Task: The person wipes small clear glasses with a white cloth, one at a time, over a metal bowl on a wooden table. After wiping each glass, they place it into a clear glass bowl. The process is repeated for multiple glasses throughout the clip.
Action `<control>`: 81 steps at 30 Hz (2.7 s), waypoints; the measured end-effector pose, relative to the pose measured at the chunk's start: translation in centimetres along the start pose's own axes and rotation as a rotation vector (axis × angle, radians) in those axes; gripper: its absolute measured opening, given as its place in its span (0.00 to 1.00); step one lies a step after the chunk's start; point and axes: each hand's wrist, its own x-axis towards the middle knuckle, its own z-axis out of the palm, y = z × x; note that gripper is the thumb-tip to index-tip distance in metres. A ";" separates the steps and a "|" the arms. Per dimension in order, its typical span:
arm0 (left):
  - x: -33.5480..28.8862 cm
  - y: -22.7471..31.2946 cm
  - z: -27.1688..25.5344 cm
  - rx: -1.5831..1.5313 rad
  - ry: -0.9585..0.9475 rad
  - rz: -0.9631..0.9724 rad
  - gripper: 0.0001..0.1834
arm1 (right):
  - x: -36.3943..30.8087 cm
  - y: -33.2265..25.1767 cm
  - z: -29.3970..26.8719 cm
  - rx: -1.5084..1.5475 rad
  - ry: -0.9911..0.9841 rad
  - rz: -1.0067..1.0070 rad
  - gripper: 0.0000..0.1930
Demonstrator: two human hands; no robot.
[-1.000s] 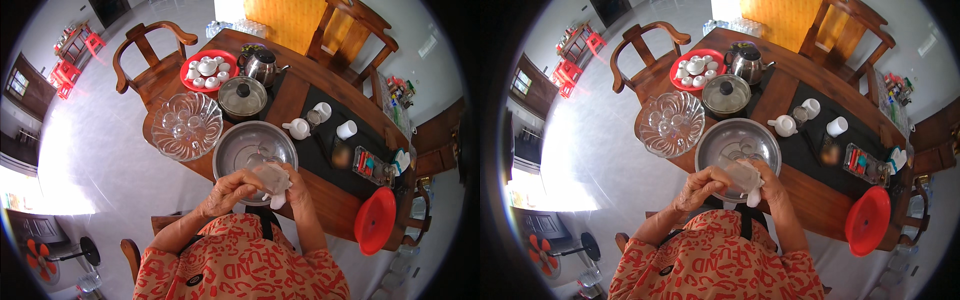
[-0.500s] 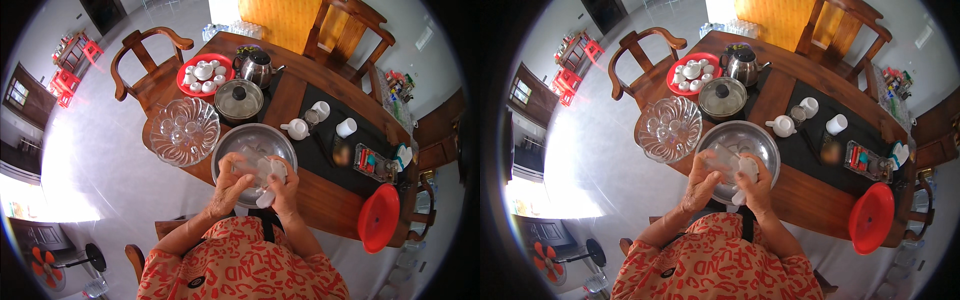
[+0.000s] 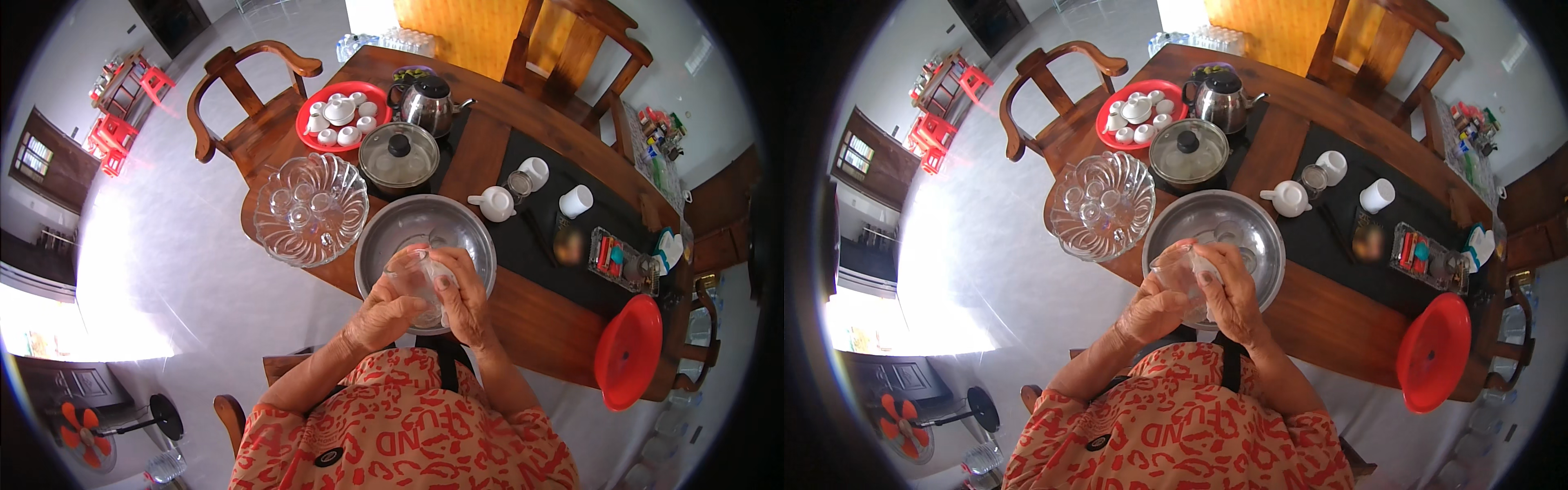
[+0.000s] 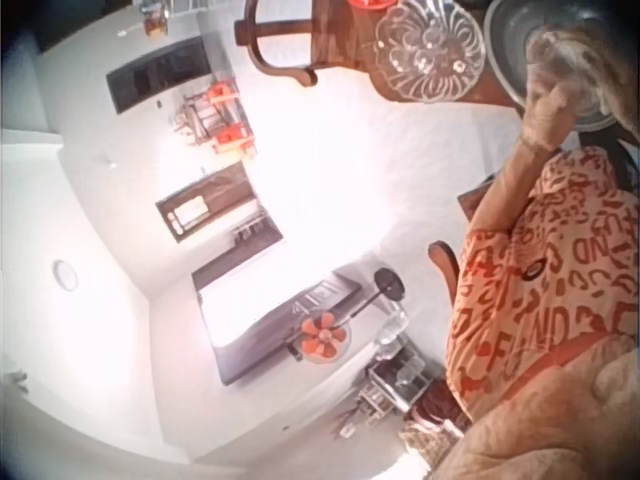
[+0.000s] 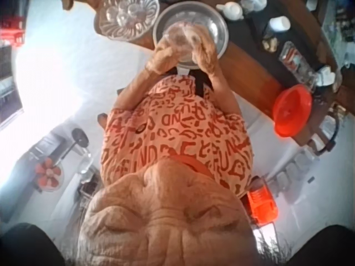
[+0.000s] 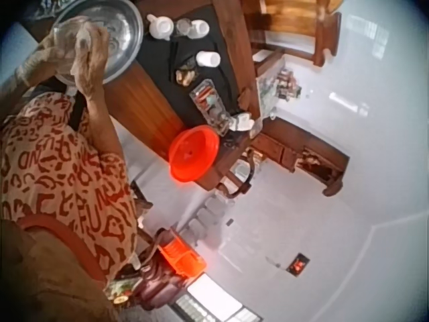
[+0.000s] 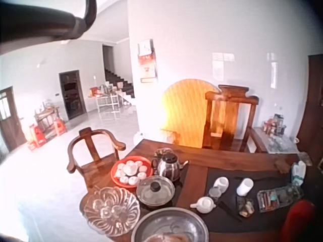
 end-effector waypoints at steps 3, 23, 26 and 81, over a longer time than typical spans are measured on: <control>0.1 0.2 0.7 0.048 0.050 -0.013 0.45 | 0.7 0.1 -0.1 0.018 0.009 -0.029 0.16; -0.1 1.1 0.3 0.594 0.047 0.070 0.56 | -0.4 -0.6 0.0 0.215 -0.034 0.042 0.18; -0.1 1.5 0.3 0.754 0.102 0.103 0.56 | -0.7 -1.2 -0.4 0.172 -0.061 0.145 0.16; -1.3 0.9 -0.8 1.597 0.218 0.336 0.29 | -0.9 -0.2 0.4 -0.454 0.083 -0.172 0.20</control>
